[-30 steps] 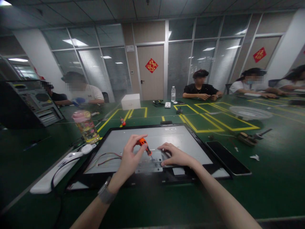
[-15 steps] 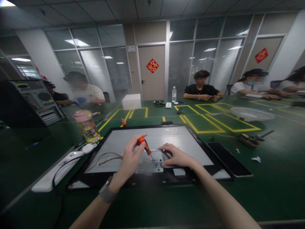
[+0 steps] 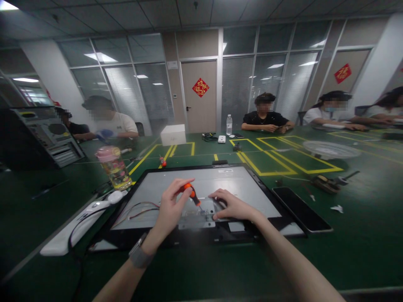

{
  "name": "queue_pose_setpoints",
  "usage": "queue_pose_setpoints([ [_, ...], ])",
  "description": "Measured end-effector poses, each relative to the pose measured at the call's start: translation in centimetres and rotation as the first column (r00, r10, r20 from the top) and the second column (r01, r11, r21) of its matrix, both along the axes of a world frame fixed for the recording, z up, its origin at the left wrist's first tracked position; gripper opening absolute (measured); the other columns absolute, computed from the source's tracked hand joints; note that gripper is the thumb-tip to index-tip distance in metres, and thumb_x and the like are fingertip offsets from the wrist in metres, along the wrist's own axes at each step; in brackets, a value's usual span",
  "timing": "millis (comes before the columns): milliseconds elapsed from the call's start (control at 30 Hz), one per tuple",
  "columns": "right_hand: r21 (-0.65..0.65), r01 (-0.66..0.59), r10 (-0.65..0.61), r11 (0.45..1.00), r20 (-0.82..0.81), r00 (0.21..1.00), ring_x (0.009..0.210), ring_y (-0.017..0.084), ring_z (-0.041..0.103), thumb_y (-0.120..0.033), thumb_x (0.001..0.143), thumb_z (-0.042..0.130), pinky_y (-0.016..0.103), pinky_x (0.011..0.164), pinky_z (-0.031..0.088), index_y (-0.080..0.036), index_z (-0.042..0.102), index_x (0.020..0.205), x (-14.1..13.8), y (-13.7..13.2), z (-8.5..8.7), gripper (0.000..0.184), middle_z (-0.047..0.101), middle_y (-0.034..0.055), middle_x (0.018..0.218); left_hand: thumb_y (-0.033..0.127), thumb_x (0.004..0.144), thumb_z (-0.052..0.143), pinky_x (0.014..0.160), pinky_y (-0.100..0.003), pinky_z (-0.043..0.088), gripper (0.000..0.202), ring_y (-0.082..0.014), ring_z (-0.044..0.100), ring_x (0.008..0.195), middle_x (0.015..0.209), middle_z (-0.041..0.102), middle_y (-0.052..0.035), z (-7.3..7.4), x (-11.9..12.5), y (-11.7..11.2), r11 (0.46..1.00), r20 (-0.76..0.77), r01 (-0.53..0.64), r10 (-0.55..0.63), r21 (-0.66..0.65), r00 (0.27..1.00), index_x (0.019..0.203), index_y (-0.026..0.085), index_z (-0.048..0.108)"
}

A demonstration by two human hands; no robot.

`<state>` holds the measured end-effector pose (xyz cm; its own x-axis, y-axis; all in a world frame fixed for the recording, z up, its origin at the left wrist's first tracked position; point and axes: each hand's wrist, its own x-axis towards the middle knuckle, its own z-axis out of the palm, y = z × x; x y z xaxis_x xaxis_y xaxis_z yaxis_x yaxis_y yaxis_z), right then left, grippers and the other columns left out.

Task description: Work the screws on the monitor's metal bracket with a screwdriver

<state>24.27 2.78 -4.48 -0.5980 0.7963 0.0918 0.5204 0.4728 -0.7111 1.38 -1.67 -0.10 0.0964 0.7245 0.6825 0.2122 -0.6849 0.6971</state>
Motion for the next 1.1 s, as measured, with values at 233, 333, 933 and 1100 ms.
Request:
queue_pose_setpoints([
  [233,0.001,0.002,-0.002,1.0,-0.002,1.0,0.117,0.031,0.048,-0.05,0.066,0.076,0.045,0.103,0.037,-0.025,0.054,0.129,0.03,-0.01,-0.03,0.071,0.05,0.009,0.127,0.022,0.094,0.046,0.08,-0.029,0.048,0.029,-0.0164,0.058,0.092,0.101,0.058,-0.0049,-0.11,0.05,-0.07,1.0,-0.01,0.004,-0.004,-0.004,1.0,0.118,0.022,0.062],
  [333,0.008,-0.005,0.005,1.0,-0.005,1.0,0.117,0.03,0.048,-0.049,0.067,0.076,0.044,0.103,0.037,-0.023,0.054,0.129,0.05,0.06,-0.15,0.071,0.05,0.0093,0.127,0.024,0.091,0.054,0.076,-0.027,0.049,0.023,-0.0154,0.058,0.085,0.094,0.058,-0.0032,-0.11,0.11,-0.09,1.0,0.001,-0.019,0.019,-0.002,1.0,0.111,0.022,0.066],
  [933,0.021,-0.015,0.015,1.0,-0.011,1.0,0.118,0.029,0.047,-0.048,0.068,0.076,0.043,0.103,0.036,-0.024,0.054,0.13,0.09,0.23,-0.37,0.07,0.05,0.0084,0.125,0.023,0.096,0.044,0.086,-0.033,0.046,0.026,-0.0186,0.06,0.097,0.104,0.063,-0.0063,-0.12,0.02,-0.17,0.999,0.0,0.017,-0.017,0.039,1.0,0.111,0.022,0.066],
  [1100,0.022,-0.022,0.022,1.0,-0.01,1.0,0.118,0.03,0.047,-0.049,0.067,0.075,0.043,0.103,0.037,-0.025,0.055,0.128,0.04,0.06,-0.12,0.069,0.051,0.0084,0.124,0.026,0.091,0.055,0.078,-0.029,0.047,0.018,-0.0154,0.058,0.081,0.087,0.056,-0.0023,-0.25,0.06,-0.08,0.995,-0.022,-0.074,0.076,0.074,0.997,0.1,0.022,0.07],
])
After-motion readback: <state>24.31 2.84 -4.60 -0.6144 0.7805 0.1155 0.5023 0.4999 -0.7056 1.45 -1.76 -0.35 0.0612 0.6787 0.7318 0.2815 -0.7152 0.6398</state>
